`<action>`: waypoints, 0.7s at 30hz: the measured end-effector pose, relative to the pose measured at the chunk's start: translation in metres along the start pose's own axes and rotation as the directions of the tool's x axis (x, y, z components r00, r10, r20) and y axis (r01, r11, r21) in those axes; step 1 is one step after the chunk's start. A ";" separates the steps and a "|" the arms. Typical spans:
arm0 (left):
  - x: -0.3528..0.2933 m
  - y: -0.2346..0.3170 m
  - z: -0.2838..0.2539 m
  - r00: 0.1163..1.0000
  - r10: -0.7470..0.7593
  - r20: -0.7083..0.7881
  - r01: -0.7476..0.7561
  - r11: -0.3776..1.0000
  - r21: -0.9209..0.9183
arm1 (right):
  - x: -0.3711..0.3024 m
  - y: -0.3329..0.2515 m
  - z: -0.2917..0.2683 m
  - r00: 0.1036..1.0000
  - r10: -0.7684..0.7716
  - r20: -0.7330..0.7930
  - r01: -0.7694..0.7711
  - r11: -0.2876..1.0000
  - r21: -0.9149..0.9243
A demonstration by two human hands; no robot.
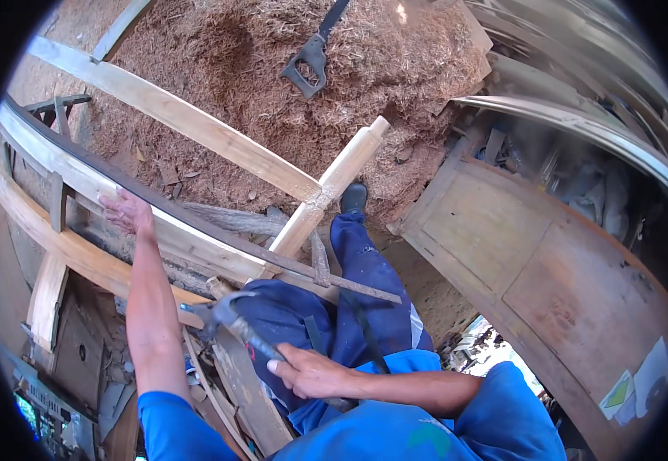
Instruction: The person assembles a wooden frame by positioning wood pieces together, using a hand saw to trim a joint, and hammering nails to secure the structure.
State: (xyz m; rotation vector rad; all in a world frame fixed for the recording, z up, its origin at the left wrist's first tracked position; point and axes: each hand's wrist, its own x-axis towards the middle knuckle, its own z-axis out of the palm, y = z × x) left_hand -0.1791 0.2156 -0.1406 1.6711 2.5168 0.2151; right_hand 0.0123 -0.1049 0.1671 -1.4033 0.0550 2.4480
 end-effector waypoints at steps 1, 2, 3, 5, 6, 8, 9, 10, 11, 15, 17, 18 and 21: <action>-0.002 -0.004 -0.002 0.999 0.017 0.027 -0.017 1.000 0.008 | -0.003 0.005 -0.001 1.000 -0.014 0.014 0.014 1.000 0.013; -0.014 -0.010 -0.007 0.986 0.162 0.040 -0.160 0.985 -0.064 | 0.000 0.011 -0.004 0.996 -0.075 -0.039 0.076 0.997 0.007; -0.026 -0.026 -0.013 0.953 0.301 0.041 -0.294 0.947 -0.129 | 0.006 0.016 -0.005 0.987 -0.133 -0.085 0.133 0.991 -0.003; 0.013 -0.125 -0.022 0.735 0.645 0.210 -0.561 0.752 -0.347 | 0.026 0.011 0.006 0.979 -0.203 0.035 0.204 0.979 -0.025; -0.061 -0.102 -0.010 0.587 0.536 0.607 -0.285 0.838 -0.465 | 0.053 0.044 -0.007 0.993 -0.116 0.020 0.114 0.991 0.077; -0.093 -0.075 -0.061 0.309 0.395 0.865 -0.047 0.915 -0.401 | 0.051 0.064 -0.002 0.997 -0.029 0.071 0.016 0.984 0.179; -0.075 -0.083 -0.088 0.394 0.385 0.835 0.054 0.897 -0.439 | 0.034 0.059 -0.003 0.993 -0.050 0.110 0.031 0.985 0.167; -0.067 -0.092 -0.110 0.460 0.363 0.810 0.161 0.864 -0.478 | 0.012 0.057 -0.010 0.986 -0.079 0.145 0.061 0.990 0.126; -0.072 -0.091 -0.124 0.474 0.356 0.805 0.158 0.865 -0.476 | -0.006 0.061 -0.024 0.980 -0.106 0.167 0.093 0.992 0.081; -0.163 -0.050 -0.150 0.293 0.692 0.660 -0.761 0.586 -0.277 | -0.068 0.091 -0.077 0.976 -0.132 0.173 0.076 0.952 0.297; -0.176 -0.089 -0.125 0.488 0.724 0.488 -0.776 0.616 -0.138 | -0.106 0.082 -0.089 0.995 -0.078 0.064 0.055 0.951 0.306; -0.180 -0.109 -0.114 0.502 0.710 0.493 -0.770 0.627 -0.118 | -0.118 0.082 -0.093 0.997 -0.070 0.012 0.063 0.953 0.297; -0.184 -0.143 -0.083 0.524 0.728 0.443 -0.771 0.626 -0.117 | -0.131 0.105 -0.110 0.983 -0.166 -0.082 0.184 0.843 0.504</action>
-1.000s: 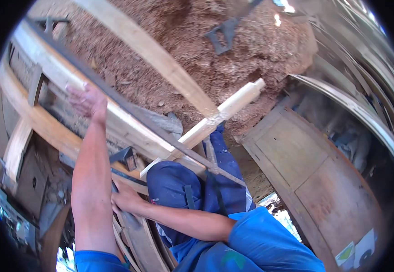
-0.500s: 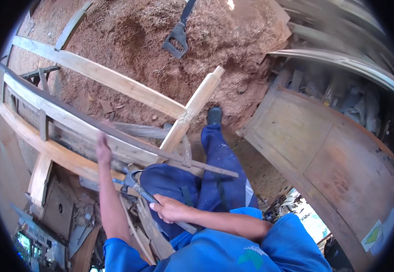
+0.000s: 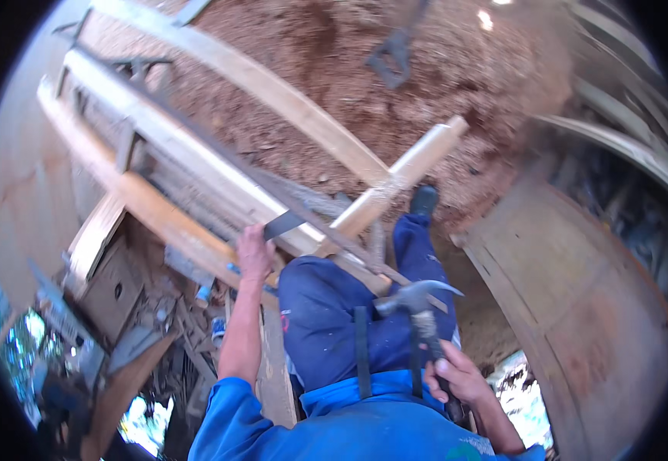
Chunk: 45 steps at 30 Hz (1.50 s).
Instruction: The person assembles a wooden frame by positioning wood pieces together, using a hand saw to trim a joint, and hammering nails to secure the structure.
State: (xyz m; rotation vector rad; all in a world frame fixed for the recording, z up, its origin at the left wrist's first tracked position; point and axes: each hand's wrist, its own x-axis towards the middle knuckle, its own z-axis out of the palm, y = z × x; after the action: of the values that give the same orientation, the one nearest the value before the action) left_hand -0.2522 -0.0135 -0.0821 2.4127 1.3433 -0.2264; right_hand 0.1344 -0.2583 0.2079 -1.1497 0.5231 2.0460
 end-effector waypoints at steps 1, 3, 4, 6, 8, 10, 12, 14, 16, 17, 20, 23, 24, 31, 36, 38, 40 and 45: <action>0.001 -0.001 0.012 1.000 0.022 -0.015 -0.022 1.000 0.018 | -0.005 0.006 -0.008 0.995 -0.081 -0.056 0.083 0.996 0.036; 0.020 0.025 -0.005 0.994 0.089 -0.069 -0.090 0.996 -0.019 | -0.006 0.013 -0.023 0.968 -0.211 -0.137 0.212 0.977 -0.008; 0.030 0.029 -0.016 0.980 0.116 -0.162 -0.118 0.993 -0.002 | -0.005 0.012 -0.028 0.954 -0.252 -0.163 0.253 0.967 -0.017; 0.024 -0.007 -0.015 0.983 -0.009 -0.182 -0.006 0.997 -0.082 | 0.002 0.005 -0.027 0.960 -0.245 -0.138 0.259 0.961 0.100; 0.031 -0.026 -0.018 0.973 -0.116 -0.198 0.074 0.976 -0.204 | 0.008 0.000 -0.026 0.956 -0.250 -0.153 0.278 0.938 0.206; 0.036 -0.046 -0.027 0.941 -0.230 -0.250 0.182 0.962 -0.202 | 0.007 0.003 -0.024 0.936 -0.281 -0.211 0.329 0.913 0.240; 0.050 -0.055 -0.044 0.842 -0.476 -0.254 0.351 0.841 -0.413 | 0.003 0.006 -0.026 0.926 -0.293 -0.236 0.338 0.924 0.178; 0.068 -0.076 -0.054 0.712 -0.613 -0.342 0.428 0.765 -0.481 | 0.002 0.011 -0.022 0.873 -0.308 -0.378 0.402 0.894 0.199; 0.092 -0.086 -0.054 0.660 -0.667 -0.345 0.517 0.737 -0.435 | 0.011 0.013 -0.017 0.836 -0.290 -0.465 0.403 0.900 0.164; 0.100 -0.085 -0.055 0.667 -0.693 -0.275 0.557 0.708 -0.433 | 0.020 0.011 -0.013 0.841 -0.171 -0.513 0.393 0.845 0.362; 0.123 -0.084 -0.051 0.705 -0.594 -0.386 0.511 0.804 -0.304 | 0.030 0.024 -0.001 0.793 0.041 -0.608 0.434 0.662 0.611; 0.132 -0.080 -0.034 0.746 -0.561 -0.359 0.472 0.826 -0.308 | 0.005 0.048 -0.008 0.630 0.132 -0.765 0.560 0.606 0.566; 0.134 -0.077 -0.030 0.755 -0.564 -0.335 0.470 0.821 -0.324 | -0.004 0.060 -0.012 0.517 0.207 -0.830 0.622 0.575 0.531; 0.137 -0.033 -0.041 0.714 -0.588 -0.379 0.477 0.806 -0.351 | -0.016 0.085 -0.017 0.517 0.161 -0.840 0.398 0.824 0.403; 0.090 0.065 -0.023 0.990 -0.072 -0.119 -0.012 0.811 -0.586 | 0.010 0.021 -0.042 0.609 -0.533 -0.587 0.098 0.785 -0.612; 0.064 0.112 -0.019 0.854 0.017 0.520 0.460 0.440 -0.771 | 0.020 0.007 -0.055 0.578 -0.816 -0.012 0.128 0.105 -0.986; 0.041 0.172 -0.039 0.872 0.032 0.489 0.487 0.046 -0.872 | 0.033 -0.010 -0.043 0.674 -0.727 0.128 0.139 -0.046 -0.989; 0.093 0.224 -0.079 0.831 -0.406 0.381 0.157 -0.485 -0.860 | 0.056 -0.021 -0.038 0.656 -0.533 0.535 0.367 -0.394 -0.843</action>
State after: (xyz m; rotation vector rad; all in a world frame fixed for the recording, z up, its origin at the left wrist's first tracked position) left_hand -0.0161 -0.0167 0.0155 0.3334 1.2297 0.7958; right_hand 0.1525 -0.2474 0.1401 -1.7867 -1.7684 1.1491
